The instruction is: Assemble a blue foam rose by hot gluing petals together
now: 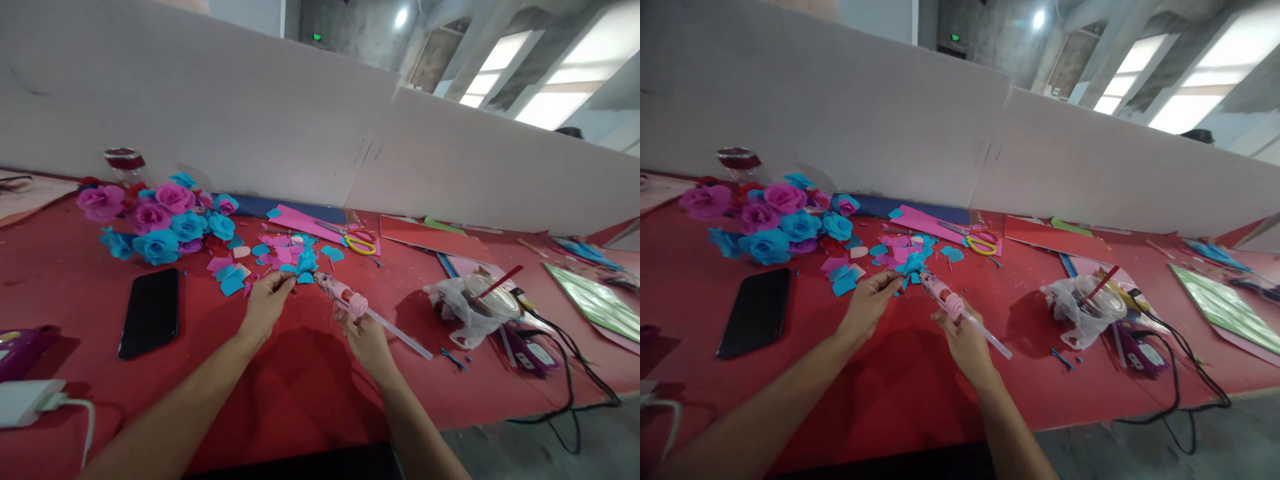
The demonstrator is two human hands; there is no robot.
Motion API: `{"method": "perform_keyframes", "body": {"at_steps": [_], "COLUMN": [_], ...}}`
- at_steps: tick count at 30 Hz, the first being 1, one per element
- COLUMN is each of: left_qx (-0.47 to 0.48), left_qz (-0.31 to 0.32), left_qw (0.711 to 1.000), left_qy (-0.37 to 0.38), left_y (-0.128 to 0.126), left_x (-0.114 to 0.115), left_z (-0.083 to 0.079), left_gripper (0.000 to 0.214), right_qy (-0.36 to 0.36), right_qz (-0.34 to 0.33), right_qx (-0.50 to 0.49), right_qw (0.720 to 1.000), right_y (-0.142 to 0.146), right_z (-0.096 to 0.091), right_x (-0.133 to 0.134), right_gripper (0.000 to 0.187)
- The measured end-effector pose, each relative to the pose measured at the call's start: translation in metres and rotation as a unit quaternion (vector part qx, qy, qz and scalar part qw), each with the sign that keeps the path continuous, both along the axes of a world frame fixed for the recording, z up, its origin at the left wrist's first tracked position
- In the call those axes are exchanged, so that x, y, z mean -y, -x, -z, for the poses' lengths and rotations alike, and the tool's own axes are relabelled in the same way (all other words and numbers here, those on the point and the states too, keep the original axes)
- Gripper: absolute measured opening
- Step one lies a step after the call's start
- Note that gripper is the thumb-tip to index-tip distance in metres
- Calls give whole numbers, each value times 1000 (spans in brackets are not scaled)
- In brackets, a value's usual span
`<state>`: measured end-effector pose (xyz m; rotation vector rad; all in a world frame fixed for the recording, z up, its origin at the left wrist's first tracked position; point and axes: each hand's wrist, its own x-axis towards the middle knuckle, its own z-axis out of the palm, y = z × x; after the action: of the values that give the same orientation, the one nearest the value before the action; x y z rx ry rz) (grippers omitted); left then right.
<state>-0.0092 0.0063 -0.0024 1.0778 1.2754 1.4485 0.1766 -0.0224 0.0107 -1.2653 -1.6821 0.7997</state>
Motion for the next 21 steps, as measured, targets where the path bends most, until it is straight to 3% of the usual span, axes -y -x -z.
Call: {"method": "perform_keyframes", "body": {"at_steps": [4,7,9,11,13,15,17,18,21], "left_qx": [39,73,101,131,157,178,196,206,240], "left_qz": [-2,-12,-11,-4,1,3,8,12,21], "left_qw": [999,997,995,991,988,984,981,978,970], "left_qy": [-1,-6,-8,-8,-9,-9,-10,-11,-16], "left_y": [0,1,3,4,5,4,3,2,-2], "left_x": [0,-1,-2,-3,-3,-2,-1,0,2], "left_z": [0,-1,-3,-4,-6,-8,-10,-11,-13], "left_gripper": [11,11,11,11,11,11,10,10,12], "right_qy": [12,26,9,6,23,30,-11,-47,-108], "right_qz": [-8,31,65,105,112,124,142,140,48], "right_qx": [30,163,314,449,525,562,543,503,260], "right_qw": [999,986,947,887,843,817,828,851,958], "right_y": [-4,-21,-40,-60,-77,-85,-79,-69,-23], "right_z": [0,-1,-2,-3,-3,-5,-9,-12,-22], "right_x": [0,-8,-18,-29,-40,-44,-43,-41,-38], "right_gripper": [19,20,24,26,28,34,41,40,21]}}
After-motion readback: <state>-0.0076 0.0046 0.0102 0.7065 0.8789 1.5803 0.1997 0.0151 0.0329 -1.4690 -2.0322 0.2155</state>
